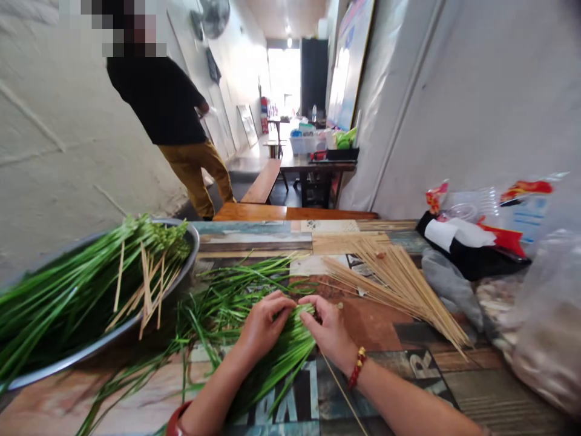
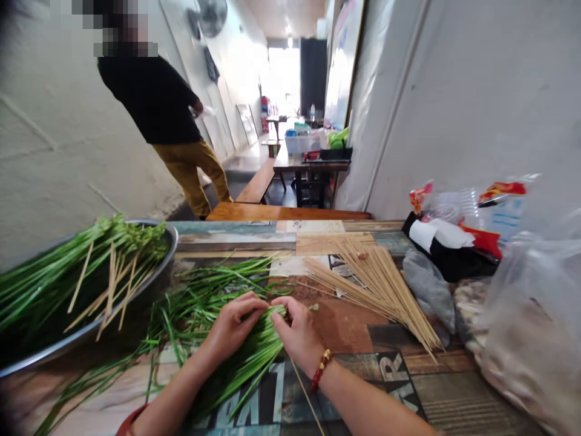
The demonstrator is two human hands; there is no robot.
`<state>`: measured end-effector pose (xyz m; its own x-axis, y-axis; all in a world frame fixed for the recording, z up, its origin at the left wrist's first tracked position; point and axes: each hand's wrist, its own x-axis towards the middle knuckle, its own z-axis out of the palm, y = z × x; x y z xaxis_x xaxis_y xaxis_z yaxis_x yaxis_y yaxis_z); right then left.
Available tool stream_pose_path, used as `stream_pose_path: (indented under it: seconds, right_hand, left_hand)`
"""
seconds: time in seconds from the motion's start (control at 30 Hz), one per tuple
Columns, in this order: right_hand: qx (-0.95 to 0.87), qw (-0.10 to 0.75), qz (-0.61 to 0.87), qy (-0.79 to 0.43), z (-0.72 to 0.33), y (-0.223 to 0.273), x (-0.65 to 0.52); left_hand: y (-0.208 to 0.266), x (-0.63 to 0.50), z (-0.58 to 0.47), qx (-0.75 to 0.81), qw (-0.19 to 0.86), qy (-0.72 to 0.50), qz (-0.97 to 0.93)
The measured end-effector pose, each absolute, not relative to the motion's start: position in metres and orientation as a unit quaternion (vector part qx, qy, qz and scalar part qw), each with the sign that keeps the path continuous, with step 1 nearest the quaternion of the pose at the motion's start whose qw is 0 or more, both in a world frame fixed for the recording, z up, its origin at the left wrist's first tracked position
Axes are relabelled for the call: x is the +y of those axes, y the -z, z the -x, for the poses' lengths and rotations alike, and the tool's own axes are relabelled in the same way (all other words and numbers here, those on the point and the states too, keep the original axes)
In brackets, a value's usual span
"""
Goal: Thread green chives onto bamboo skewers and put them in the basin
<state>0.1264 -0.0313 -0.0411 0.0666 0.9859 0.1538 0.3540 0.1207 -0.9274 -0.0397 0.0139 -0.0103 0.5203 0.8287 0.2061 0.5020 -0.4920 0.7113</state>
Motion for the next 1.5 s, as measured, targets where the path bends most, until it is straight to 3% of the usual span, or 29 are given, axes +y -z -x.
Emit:
stream_pose_path:
  seconds: [0.2, 0.43, 0.67, 0.77, 0.97, 1.17, 1.5]
  right_hand:
    - [-0.594, 0.491, 0.566, -0.292, -0.122, 0.042, -0.032]
    - [-0.599, 0.521, 0.541, -0.277, -0.118, 0.041, -0.035]
    - [-0.630, 0.522, 0.474, -0.327, -0.115, -0.009, -0.047]
    - [-0.642, 0.524, 0.448, -0.335, -0.116, -0.034, -0.054]
    - [-0.732, 0.450, 0.489, -0.150, -0.121, -0.080, -0.068]
    - [-0.779, 0.443, 0.443, 0.000, -0.122, -0.125, -0.060]
    - [-0.806, 0.414, 0.422, 0.033, -0.106, -0.154, -0.070]
  left_hand:
    - [0.008, 0.008, 0.039, 0.400, 0.290, -0.276, -0.824]
    - [0.001, 0.006, 0.043, 0.401, 0.352, -0.285, -0.796]
    - [-0.045, 0.004, 0.058, 0.341, 0.490, -0.211, -0.774]
    - [-0.070, -0.002, 0.071, 0.351, 0.537, -0.262, -0.721]
    - [-0.099, -0.013, 0.093, 0.366, 0.583, -0.398, -0.606]
    - [-0.118, -0.026, 0.102, 0.301, 0.612, -0.448, -0.578]
    - [-0.125, -0.022, 0.113, 0.250, 0.595, -0.471, -0.601]
